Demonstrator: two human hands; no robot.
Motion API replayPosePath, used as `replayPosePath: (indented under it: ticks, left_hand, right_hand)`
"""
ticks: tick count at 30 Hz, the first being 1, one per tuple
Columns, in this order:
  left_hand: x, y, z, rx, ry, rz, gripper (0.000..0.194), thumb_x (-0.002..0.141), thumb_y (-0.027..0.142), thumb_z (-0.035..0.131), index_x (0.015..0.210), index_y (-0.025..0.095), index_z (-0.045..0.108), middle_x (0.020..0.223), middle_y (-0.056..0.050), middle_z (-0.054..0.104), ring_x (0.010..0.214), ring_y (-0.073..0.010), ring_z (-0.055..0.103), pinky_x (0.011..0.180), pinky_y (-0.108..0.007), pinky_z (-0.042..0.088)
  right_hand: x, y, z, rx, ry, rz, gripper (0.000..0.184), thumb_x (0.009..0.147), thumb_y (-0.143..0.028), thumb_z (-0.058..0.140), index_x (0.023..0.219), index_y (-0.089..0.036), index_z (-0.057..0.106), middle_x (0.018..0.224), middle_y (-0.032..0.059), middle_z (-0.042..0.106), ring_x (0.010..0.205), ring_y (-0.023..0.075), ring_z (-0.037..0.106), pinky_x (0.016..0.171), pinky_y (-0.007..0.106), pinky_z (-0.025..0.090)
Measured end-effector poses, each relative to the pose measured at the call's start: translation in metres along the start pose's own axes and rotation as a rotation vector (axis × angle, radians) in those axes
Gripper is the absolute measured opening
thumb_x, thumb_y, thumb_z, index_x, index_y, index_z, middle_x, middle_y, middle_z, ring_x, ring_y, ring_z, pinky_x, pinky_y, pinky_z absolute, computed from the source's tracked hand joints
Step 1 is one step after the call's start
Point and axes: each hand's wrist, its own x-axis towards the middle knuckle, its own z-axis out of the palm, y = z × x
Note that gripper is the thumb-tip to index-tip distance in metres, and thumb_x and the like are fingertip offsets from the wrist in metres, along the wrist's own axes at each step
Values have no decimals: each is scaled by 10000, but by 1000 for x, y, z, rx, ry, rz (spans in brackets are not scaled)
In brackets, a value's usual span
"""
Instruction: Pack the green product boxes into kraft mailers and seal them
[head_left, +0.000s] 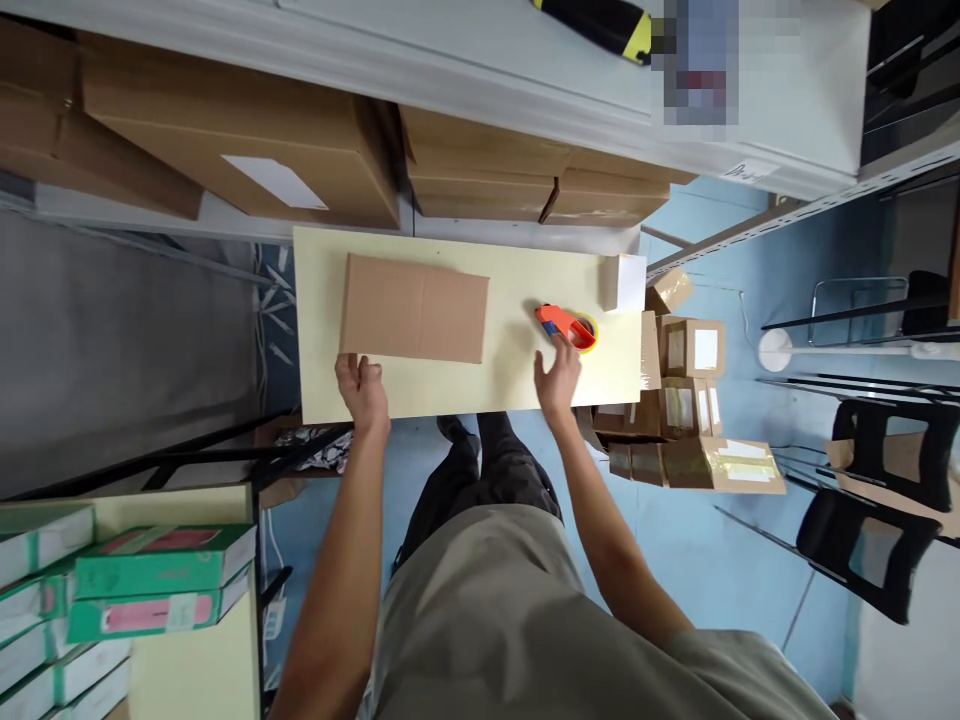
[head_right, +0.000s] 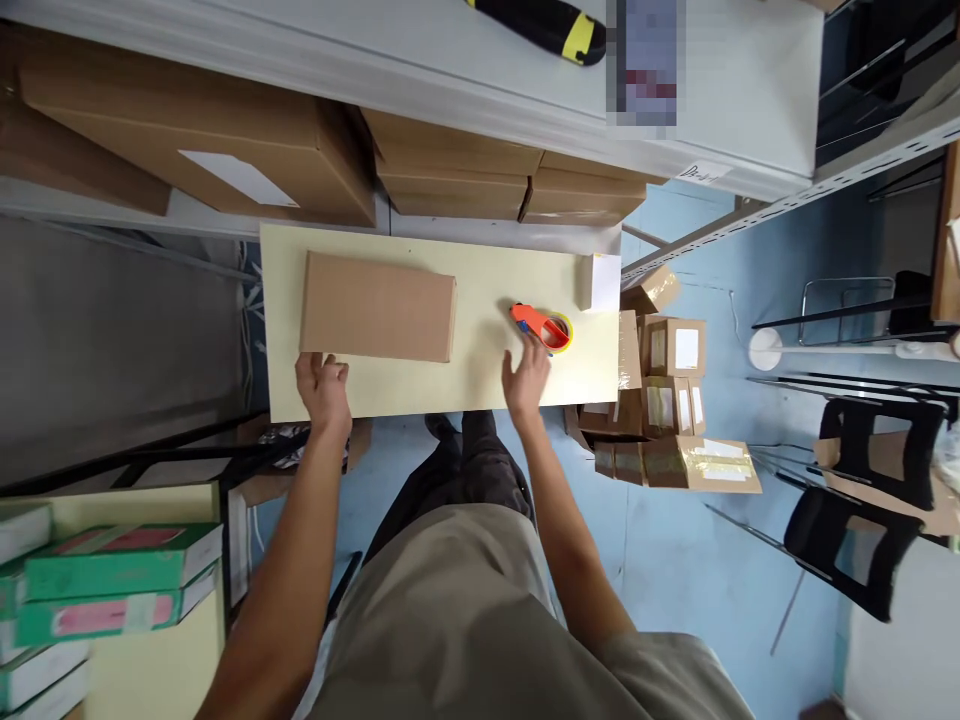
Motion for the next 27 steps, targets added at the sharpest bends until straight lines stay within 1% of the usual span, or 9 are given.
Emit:
replayPosePath:
  ticks: [2,4,7,10,14,18,21,23,27]
  left_hand:
    - [-18,4,13,-31,111,-98,702,934,466,652,1610,365,491,1777,-124,482,1644,-261,522,1284,-482,512]
    - [-31,10,31,-61,183,-158,718,935,462,622,1629,374,462,1811,-108,442,1663,-260,498,1268,-474,534]
    - [-38,21,55,-77,200,-196,711,961,463,570,1655,388,431,1813,-82,438,1681,-249,470,1269,-468,539]
    - [-39,28,67,-77,197,-195,694,975,476,579,1654,423,445,1794,-51,463,1680,-248,467,1276,-465,534]
    - [-44,32,68,-106,219,-198,644,943,513,670,1565,395,548,1732,-74,535,1634,-289,530,1272,-494,537]
    - [-56,36,59,-118,157,-269,597,885,596,774,1400,321,651,1537,-125,691,1411,-331,726,1194,-534,595]
    - [-68,39,52,-96,68,-321,556,837,628,820,1240,261,711,1354,-138,786,1225,-320,806,1125,-537,628]
    - [-78,42,49,-66,2,-336,511,804,621,848,1114,228,744,1238,-138,825,1175,-310,812,1117,-530,629]
    - [-102,52,53,-45,-85,-278,423,797,562,888,997,212,760,1160,-123,843,1200,-306,793,1167,-532,608]
  right_hand:
    - [11,25,-13,-126,6,63,466,1096,-316,565,1521,-127,600,1534,265,691,1493,367,621,1278,598,462]
    - [23,44,-16,-222,-80,70,447,1085,-298,589,1489,-106,603,1430,259,743,1416,366,664,1283,589,443]
    - [38,56,-9,-309,-213,12,455,1085,-299,623,1478,-71,596,1405,273,752,1385,371,681,1285,563,438]
    - [52,59,3,-371,-256,-2,480,1104,-363,634,1460,-43,601,1424,312,723,1384,400,677,1240,552,474]
    - [64,63,12,-395,-247,10,419,1103,-327,618,1416,-48,622,1410,332,720,1369,419,677,1225,581,477]
    - [68,72,11,-337,-244,-23,357,1120,-296,579,1393,-71,628,1347,313,757,1309,403,712,1188,581,518]
    - [64,79,2,-261,-329,-53,351,1145,-419,592,1318,-117,640,1204,257,794,1161,389,761,1041,537,608]
    - [55,82,-6,-188,-406,-112,397,1146,-533,608,1255,-153,646,1131,219,798,1082,378,771,957,505,638]
    - [25,77,-22,-78,-524,-321,409,1127,-623,646,1178,-218,664,1107,159,796,1106,356,775,1020,515,649]
